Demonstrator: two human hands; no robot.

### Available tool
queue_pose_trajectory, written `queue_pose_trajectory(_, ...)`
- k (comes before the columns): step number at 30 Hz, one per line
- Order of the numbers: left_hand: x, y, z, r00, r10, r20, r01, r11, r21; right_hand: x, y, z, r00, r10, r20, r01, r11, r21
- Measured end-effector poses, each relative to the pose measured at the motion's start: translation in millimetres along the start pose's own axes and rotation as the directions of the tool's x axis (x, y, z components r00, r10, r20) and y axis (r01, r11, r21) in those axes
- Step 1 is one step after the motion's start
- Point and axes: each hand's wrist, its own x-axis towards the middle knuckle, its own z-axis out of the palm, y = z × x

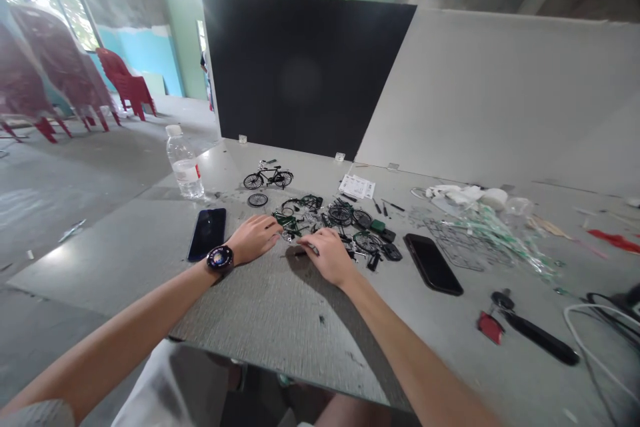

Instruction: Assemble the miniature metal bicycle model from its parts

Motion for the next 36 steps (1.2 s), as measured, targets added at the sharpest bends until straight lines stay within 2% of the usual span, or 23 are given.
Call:
queue_pose_trajectory(9, -3, -1, -1.2, 1.000, -0.010, -0.012, 0.010, 1.000, 0.016, 3, 5, -13, 0.995, 0.046, -0.083, -0.054, 0.993, -0.100)
queue_pose_trajectory(12, -4, -1, -1.3, 0.999, -0.028, -0.017, 0.028, 0.999, -0.022, 3, 23, -23, 0.974, 0.123, -0.192, -0.164, 0.963, -0.213)
queue_pose_trajectory(15, -4, -1, -1.5, 0.999, -0.034, -0.010, 0.034, 0.998, -0.058, -1, 56, -32, 0.928, 0.264, -0.263, -0.343, 0.881, -0.325)
queue_pose_trajectory(18, -3, -1, -1.7, 0.999, -0.033, 0.003, 0.033, 0.996, -0.079, -6, 89, -37, 0.915, 0.331, -0.231, -0.399, 0.831, -0.388)
queue_pose_trajectory(20, -3, -1, -0.6, 0.999, -0.033, 0.009, 0.033, 0.996, -0.083, -8, 102, -37, 0.927, 0.332, -0.171, -0.374, 0.839, -0.396)
queue_pose_trajectory(25, 2, -4, -1.2, 0.999, -0.050, -0.013, 0.049, 0.993, -0.105, -4, 107, -31, 0.950, 0.280, -0.138, -0.312, 0.858, -0.409)
queue_pose_trajectory(27, 4, 0, -13.9, 0.995, -0.074, -0.062, 0.062, 0.982, -0.177, -4, 106, -29, 0.953, 0.260, -0.158, -0.303, 0.857, -0.416)
queue_pose_trajectory(29, 3, 17, -39.5, 0.991, -0.050, -0.128, 0.006, 0.947, -0.321, -5, 104, -29, 0.952, 0.241, -0.189, -0.300, 0.854, -0.425)
queue_pose_trajectory(32, -13, 67, -95.9, 0.952, -0.047, -0.303, -0.155, 0.779, -0.607, -6, 102, -31, 0.950, 0.216, -0.228, -0.298, 0.846, -0.441)
queue_pose_trajectory(34, -30, 107, -134.4, 0.916, -0.024, -0.399, -0.292, 0.642, -0.709, -6, 101, -31, 0.949, 0.203, -0.243, -0.296, 0.841, -0.453)
queue_pose_trajectory(35, -37, 126, -150.5, 0.925, -0.052, -0.376, -0.273, 0.598, -0.754, -6, 101, -31, 0.948, 0.200, -0.248, -0.296, 0.839, -0.457)
queue_pose_trajectory(36, -44, 141, -163.0, 0.947, -0.099, -0.305, -0.198, 0.570, -0.798, -6, 101, -31, 0.948, 0.199, -0.250, -0.297, 0.839, -0.457)
